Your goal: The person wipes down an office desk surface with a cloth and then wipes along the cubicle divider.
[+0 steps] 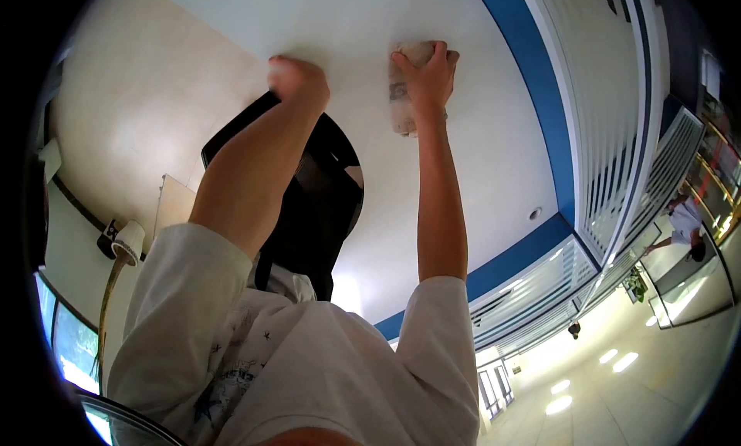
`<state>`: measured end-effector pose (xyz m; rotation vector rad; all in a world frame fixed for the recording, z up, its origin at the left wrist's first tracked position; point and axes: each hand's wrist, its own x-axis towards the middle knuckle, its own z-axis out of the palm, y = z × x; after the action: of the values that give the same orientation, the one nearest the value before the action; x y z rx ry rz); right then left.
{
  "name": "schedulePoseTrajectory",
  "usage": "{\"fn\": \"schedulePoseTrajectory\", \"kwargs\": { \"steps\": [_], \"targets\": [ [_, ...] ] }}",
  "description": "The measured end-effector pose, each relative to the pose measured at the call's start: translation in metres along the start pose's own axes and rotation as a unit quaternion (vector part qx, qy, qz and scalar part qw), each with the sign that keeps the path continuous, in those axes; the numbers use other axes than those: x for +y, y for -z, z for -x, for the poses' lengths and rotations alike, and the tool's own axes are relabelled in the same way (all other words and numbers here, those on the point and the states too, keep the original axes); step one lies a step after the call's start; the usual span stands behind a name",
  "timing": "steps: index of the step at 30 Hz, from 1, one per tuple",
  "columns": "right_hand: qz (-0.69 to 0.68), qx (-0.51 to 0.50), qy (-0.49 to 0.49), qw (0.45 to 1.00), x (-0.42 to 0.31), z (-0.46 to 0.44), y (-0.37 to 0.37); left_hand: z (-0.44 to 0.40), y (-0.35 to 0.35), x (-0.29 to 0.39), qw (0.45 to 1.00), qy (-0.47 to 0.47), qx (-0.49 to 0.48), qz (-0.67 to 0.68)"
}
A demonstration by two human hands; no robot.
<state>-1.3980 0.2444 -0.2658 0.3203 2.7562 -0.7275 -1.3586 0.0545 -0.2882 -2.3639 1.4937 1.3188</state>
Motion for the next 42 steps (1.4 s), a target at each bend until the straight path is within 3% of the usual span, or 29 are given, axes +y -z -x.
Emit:
{"fn": "schedulePoseTrajectory", "kwargs": {
  "steps": [4, 8, 16, 19, 21, 23, 26, 28, 32, 35, 42],
  "targets": [
    [-0.010, 0.021, 0.012, 1.000, -0.006, -0.007, -0.005, -0.010, -0.008, -0.003, 0.996, 0.001, 0.061, -0.066],
    [-0.001, 0.054, 0.005, 0.999, -0.005, -0.002, -0.008, -0.001, -0.005, -0.001, 0.997, 0.010, 0.037, -0.067],
    [-0.138, 0.130, -0.223, 0.956, -0.028, 0.019, -0.030, 0.006, -0.004, -0.005, 0.997, -0.021, 0.055, -0.047],
    [-0.163, 0.136, -0.213, 0.954, -0.022, 0.018, -0.042, 0.010, -0.002, -0.007, 0.998, -0.025, 0.052, -0.037],
    [-0.076, 0.056, -0.080, 0.992, 0.001, 0.001, -0.026, 0.012, -0.002, -0.005, 0.998, -0.021, 0.049, -0.033],
    [0.047, -0.026, 0.055, 0.997, 0.012, -0.028, -0.003, 0.007, -0.002, -0.003, 0.998, -0.005, 0.052, -0.037],
    [0.233, -0.104, 0.252, 0.934, -0.017, -0.068, 0.016, 0.011, 0.004, 0.000, 0.998, -0.015, 0.034, -0.046],
    [0.185, -0.133, 0.278, 0.933, -0.034, -0.083, 0.016, 0.008, 0.005, -0.002, 0.997, -0.014, 0.030, -0.066],
    [0.263, -0.167, 0.287, 0.906, -0.046, -0.096, 0.012, 0.005, 0.006, 0.002, 0.999, -0.009, 0.008, -0.049],
    [0.223, -0.182, 0.305, 0.908, -0.047, -0.091, 0.023, -0.003, -0.001, 0.004, 0.998, -0.001, 0.027, -0.061],
    [0.055, -0.056, 0.250, 0.965, -0.019, -0.069, 0.009, -0.005, 0.000, 0.004, 0.997, 0.014, 0.029, -0.070]
  ]
}}
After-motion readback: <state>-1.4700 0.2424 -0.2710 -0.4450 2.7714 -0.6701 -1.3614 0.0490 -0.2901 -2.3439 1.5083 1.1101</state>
